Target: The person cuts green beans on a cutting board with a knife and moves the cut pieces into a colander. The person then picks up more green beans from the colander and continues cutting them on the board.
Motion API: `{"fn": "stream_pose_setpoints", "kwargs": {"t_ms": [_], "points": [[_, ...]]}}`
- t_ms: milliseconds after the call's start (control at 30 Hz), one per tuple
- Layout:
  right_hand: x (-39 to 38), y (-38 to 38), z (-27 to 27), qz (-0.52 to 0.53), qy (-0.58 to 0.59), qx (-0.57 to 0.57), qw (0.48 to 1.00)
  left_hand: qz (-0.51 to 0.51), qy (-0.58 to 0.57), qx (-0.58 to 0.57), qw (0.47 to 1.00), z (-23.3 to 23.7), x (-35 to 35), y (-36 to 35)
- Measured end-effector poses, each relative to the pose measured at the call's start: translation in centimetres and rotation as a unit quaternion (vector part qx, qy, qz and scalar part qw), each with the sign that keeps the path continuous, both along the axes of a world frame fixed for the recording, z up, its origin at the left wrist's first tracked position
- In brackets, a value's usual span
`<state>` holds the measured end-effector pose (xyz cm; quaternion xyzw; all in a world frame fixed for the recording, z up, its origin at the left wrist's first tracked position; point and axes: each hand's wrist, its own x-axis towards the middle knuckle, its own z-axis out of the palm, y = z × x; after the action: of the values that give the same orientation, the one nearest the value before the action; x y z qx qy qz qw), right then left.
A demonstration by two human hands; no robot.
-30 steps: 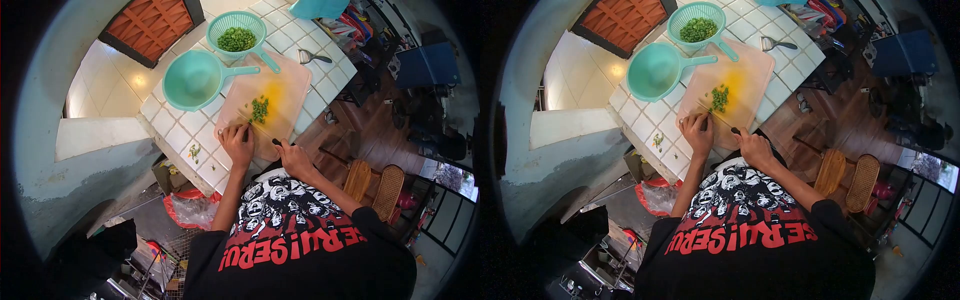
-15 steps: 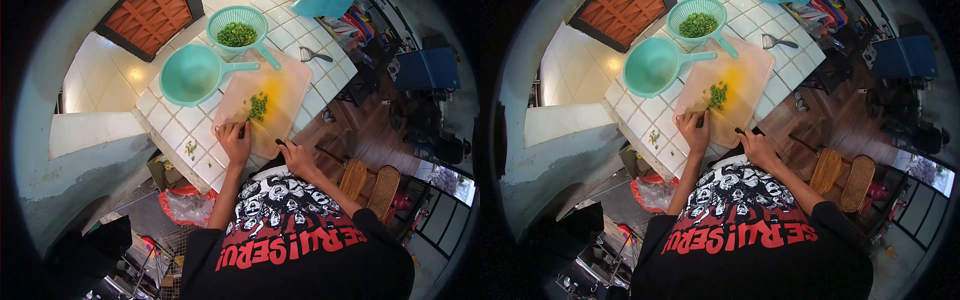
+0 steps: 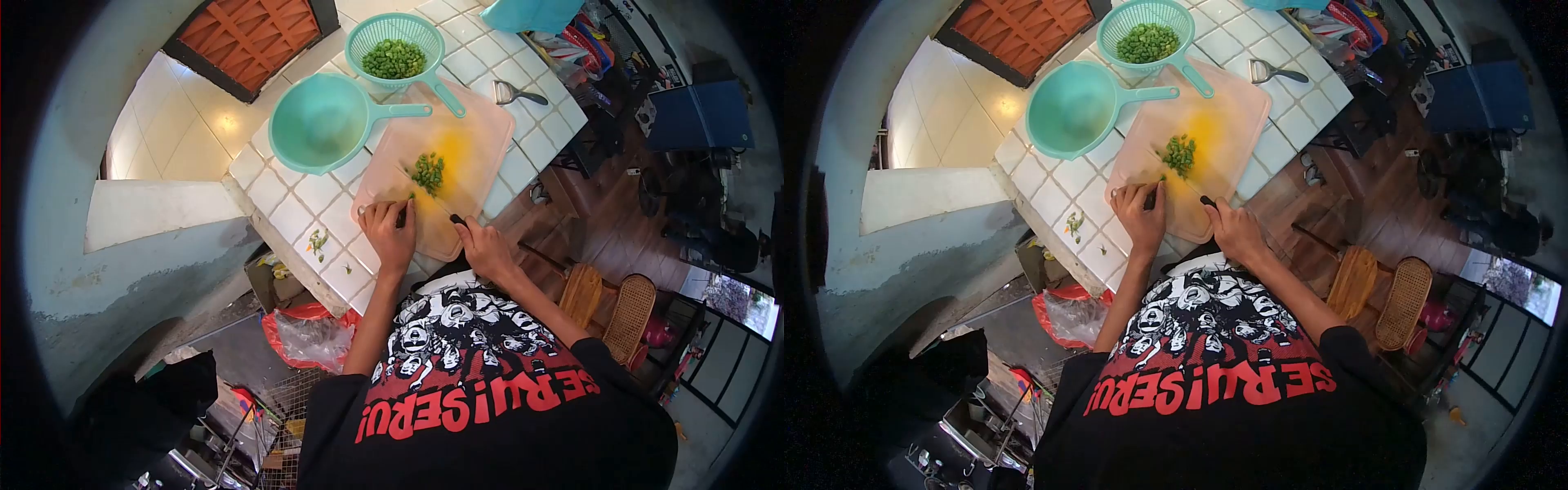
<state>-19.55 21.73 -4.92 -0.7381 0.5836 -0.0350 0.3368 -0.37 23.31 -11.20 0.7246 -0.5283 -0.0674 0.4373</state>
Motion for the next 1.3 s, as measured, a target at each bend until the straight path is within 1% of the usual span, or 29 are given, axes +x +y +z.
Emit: {"fn": "stream_pose_setpoints", "kwargs": {"t_ms": [67,267,367,400,467,533,667,733,833,967,1067,1133,1167,1200,1233,1267,1300], "points": [[0.0,0.2,0.2,0.001,-0.006,0.006,1.000,0.000,-0.004,-0.016,1.000,-0.1,-0.1,0.0],[-0.1,1.1,0.7,0.022,-0.004,0.037,0.999,0.001,-0.004,-0.002,1.000,0.0,-0.2,0.0],[0.0,1.1,0.5,0.041,0.036,0.036,0.998,-0.014,0.005,-0.005,1.000,-0.2,0.1,0.1],[0.4,1.0,0.1,0.036,0.046,0.030,0.998,-0.005,0.006,-0.002,1.000,-0.2,0.3,0.1],[1.1,1.0,-0.5,0.032,0.058,0.027,0.997,-0.030,0.009,0.000,0.999,-0.2,0.4,0.2],[2.1,0.0,-0.2,0.036,0.063,0.027,0.997,-0.032,0.012,0.000,0.999,0.3,0.2,0.4],[0.0,1.6,0.2,0.021,0.066,0.019,0.997,-0.023,0.006,0.000,1.000,-0.1,0.3,0.6],[-1.0,2.0,0.7,0.000,0.049,0.001,0.999,-0.013,0.010,0.002,1.000,-0.2,0.2,0.3],[-0.8,1.9,1.1,-0.007,0.053,0.026,0.998,-0.015,0.011,0.012,1.000,0.2,-0.1,0.3],[-0.5,1.7,1.1,0.002,0.041,0.016,0.999,-0.005,0.002,0.021,1.000,0.3,-0.1,0.1],[0.5,1.0,0.4,0.001,0.067,0.016,0.998,-0.010,-0.005,0.006,1.000,0.2,-0.2,0.1],[0.9,0.5,-0.8,-0.027,-0.011,0.055,0.998,-0.013,0.015,0.006,1.000,0.1,-0.1,0.3],[0.4,0.6,-0.7,-0.028,-0.013,0.053,0.998,-0.014,0.033,0.004,0.999,0.1,0.0,0.2],[-0.6,0.6,-0.4,-0.032,-0.022,0.076,0.996,-0.013,0.032,0.002,0.999,0.0,0.2,0.0],[-1.3,0.7,-0.1,-0.034,-0.030,0.101,0.994,0.003,0.061,0.006,0.998,-0.2,0.2,-0.2],[-1.7,1.1,0.2,-0.031,-0.029,0.102,0.994,0.019,0.092,0.013,0.996,-0.4,0.2,-0.1],[-2.1,1.5,0.6,-0.037,-0.032,0.107,0.993,0.021,0.094,0.014,0.995,-0.3,0.2,-0.2]]}}
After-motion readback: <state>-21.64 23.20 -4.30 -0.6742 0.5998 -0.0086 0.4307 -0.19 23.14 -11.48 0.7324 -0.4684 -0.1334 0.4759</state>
